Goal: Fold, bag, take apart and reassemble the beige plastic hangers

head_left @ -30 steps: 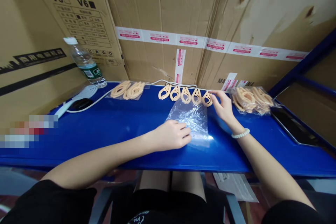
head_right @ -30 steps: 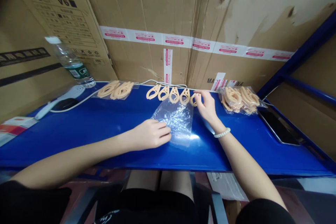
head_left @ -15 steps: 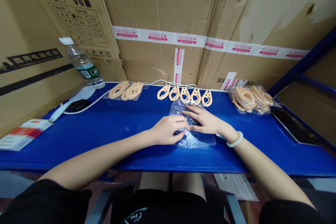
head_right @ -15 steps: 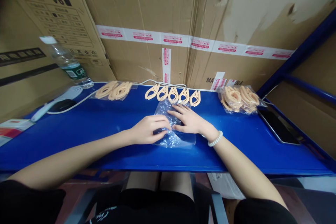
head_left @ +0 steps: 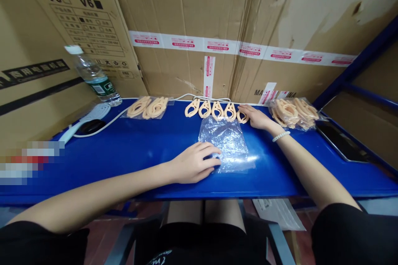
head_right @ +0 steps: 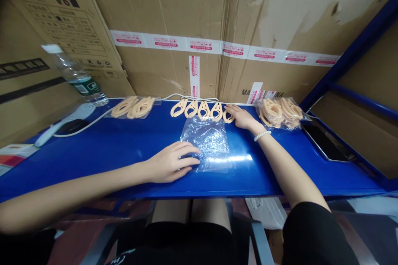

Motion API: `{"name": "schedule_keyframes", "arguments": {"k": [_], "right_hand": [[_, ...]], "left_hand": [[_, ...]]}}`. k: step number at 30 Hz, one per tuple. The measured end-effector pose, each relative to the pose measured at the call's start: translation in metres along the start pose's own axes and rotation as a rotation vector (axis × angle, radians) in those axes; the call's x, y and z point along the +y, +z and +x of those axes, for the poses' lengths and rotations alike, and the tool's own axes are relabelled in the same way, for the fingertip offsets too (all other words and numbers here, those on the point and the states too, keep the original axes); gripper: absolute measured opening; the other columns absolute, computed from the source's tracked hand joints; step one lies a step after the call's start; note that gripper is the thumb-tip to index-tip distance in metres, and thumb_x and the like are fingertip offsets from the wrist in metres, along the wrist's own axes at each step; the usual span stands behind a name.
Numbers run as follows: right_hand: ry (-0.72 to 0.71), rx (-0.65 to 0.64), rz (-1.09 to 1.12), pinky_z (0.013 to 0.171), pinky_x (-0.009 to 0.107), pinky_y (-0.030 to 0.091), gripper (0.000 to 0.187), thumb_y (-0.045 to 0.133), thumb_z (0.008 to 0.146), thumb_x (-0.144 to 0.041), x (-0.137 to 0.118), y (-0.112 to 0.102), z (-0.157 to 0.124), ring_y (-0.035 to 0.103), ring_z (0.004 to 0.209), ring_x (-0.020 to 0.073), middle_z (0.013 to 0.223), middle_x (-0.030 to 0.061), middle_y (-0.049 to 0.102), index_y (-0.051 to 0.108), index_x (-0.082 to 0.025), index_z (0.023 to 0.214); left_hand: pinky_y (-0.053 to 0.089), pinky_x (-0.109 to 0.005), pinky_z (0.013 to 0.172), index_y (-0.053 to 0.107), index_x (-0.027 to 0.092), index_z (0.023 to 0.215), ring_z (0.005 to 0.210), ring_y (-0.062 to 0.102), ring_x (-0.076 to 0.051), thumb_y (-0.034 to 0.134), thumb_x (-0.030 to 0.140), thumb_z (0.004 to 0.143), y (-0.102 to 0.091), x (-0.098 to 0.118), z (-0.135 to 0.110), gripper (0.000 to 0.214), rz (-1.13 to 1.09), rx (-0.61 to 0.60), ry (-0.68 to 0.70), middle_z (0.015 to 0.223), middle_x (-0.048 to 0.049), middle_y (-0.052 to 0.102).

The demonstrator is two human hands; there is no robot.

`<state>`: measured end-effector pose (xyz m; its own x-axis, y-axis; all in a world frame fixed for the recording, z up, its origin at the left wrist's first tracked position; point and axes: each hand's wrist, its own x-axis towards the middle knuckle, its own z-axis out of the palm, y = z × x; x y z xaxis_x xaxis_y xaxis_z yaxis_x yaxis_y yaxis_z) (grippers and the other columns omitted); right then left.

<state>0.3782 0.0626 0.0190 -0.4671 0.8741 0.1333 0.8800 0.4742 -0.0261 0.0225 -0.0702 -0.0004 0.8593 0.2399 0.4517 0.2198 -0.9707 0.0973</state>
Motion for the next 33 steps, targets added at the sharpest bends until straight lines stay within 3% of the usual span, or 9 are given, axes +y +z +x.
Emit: {"name": "schedule_keyframes", "arguments": {"k": [3, 6, 10, 15, 20, 26, 29, 33], "right_hand": [[0.007, -0.098, -0.047, 0.117, 0.046, 0.037, 0.085, 0.053, 0.066, 0.006, 0.005, -0.004, 0.004, 0.035, 0.147, 0.0317, 0.154, 0.013, 0.047, 0.049, -0.016, 0.148], [0.007, -0.125, -0.067, 0.109, 0.043, 0.044, 0.07, 0.056, 0.07, 0.001, 0.001, -0.018, -0.01, 0.048, 0.137, 0.0338, 0.141, 0.0147, 0.059, 0.059, -0.016, 0.138], [0.065, -0.158, -0.11, 0.092, 0.033, 0.052, 0.06, 0.058, 0.076, -0.008, -0.008, -0.035, -0.053, 0.067, 0.104, 0.0271, 0.122, 0.0136, 0.064, 0.06, -0.017, 0.135], [-0.017, -0.057, -0.079, 0.083, 0.036, 0.055, 0.044, 0.049, 0.091, -0.016, -0.03, -0.035, -0.114, 0.066, 0.094, 0.0259, 0.114, 0.0163, 0.062, 0.059, -0.013, 0.134], [-0.009, 0.206, -0.138, 0.078, 0.039, 0.057, 0.036, 0.039, 0.103, -0.018, -0.07, -0.043, -0.16, 0.068, 0.093, 0.0277, 0.116, 0.0186, 0.064, 0.058, -0.012, 0.133], [-0.123, 0.448, -0.149, 0.076, 0.035, 0.055, 0.048, 0.056, 0.098, -0.011, -0.139, -0.074, -0.198, 0.069, 0.087, 0.0238, 0.109, 0.0119, 0.071, 0.048, -0.017, 0.146], [-0.32, 0.389, -0.139, 0.083, 0.037, 0.057, 0.038, 0.043, 0.102, -0.011, -0.176, -0.084, -0.202, 0.068, 0.104, 0.0262, 0.123, 0.0154, 0.07, 0.056, -0.014, 0.138], [-0.45, 0.298, -0.22, 0.069, 0.035, 0.057, 0.036, 0.035, 0.1, -0.007, -0.21, -0.087, -0.181, 0.069, 0.09, 0.0256, 0.115, 0.0191, 0.072, 0.069, -0.009, 0.111]], "left_hand": [[0.045, -0.051, 0.106, 0.064, 0.019, 0.123, 0.136, 0.045, -0.032, 0.051, 0.018, 0.097, 0.001, 0.006, -0.008, 0.029, 0.009, 0.039, -0.017, 0.144, -0.0149, 0.053], [0.04, -0.056, 0.11, 0.065, 0.02, 0.123, 0.143, 0.039, -0.034, 0.053, 0.017, 0.095, 0.001, 0.01, -0.012, 0.03, 0.039, 0.024, -0.028, 0.15, -0.0155, 0.048], [0.036, -0.059, 0.113, 0.065, 0.02, 0.123, 0.144, 0.038, -0.036, 0.053, 0.019, 0.096, 0.0, 0.011, -0.013, 0.03, 0.051, 0.017, -0.051, 0.151, -0.0159, 0.047], [0.035, -0.062, 0.113, 0.065, 0.022, 0.125, 0.144, 0.036, -0.036, 0.052, 0.019, 0.096, 0.002, 0.011, -0.014, 0.032, -0.004, 0.0, -0.091, 0.152, -0.0152, 0.046], [0.035, -0.062, 0.113, 0.064, 0.023, 0.128, 0.144, 0.036, -0.037, 0.052, 0.019, 0.096, 0.0, 0.012, -0.013, 0.034, -0.019, -0.021, -0.109, 0.151, -0.0152, 0.046], [0.034, -0.063, 0.114, 0.062, 0.024, 0.129, 0.146, 0.034, -0.036, 0.05, 0.02, 0.097, 0.001, 0.012, -0.011, 0.035, -0.028, -0.035, -0.12, 0.152, -0.0151, 0.045], [0.034, -0.064, 0.114, 0.062, 0.024, 0.13, 0.146, 0.033, -0.038, 0.051, 0.02, 0.096, 0.001, 0.013, -0.012, 0.036, -0.026, -0.04, -0.129, 0.154, -0.0158, 0.043], [0.033, -0.064, 0.114, 0.062, 0.022, 0.131, 0.146, 0.033, -0.038, 0.051, 0.02, 0.096, 0.002, 0.013, -0.013, 0.037, -0.025, -0.046, -0.125, 0.154, -0.0164, 0.042]]}}
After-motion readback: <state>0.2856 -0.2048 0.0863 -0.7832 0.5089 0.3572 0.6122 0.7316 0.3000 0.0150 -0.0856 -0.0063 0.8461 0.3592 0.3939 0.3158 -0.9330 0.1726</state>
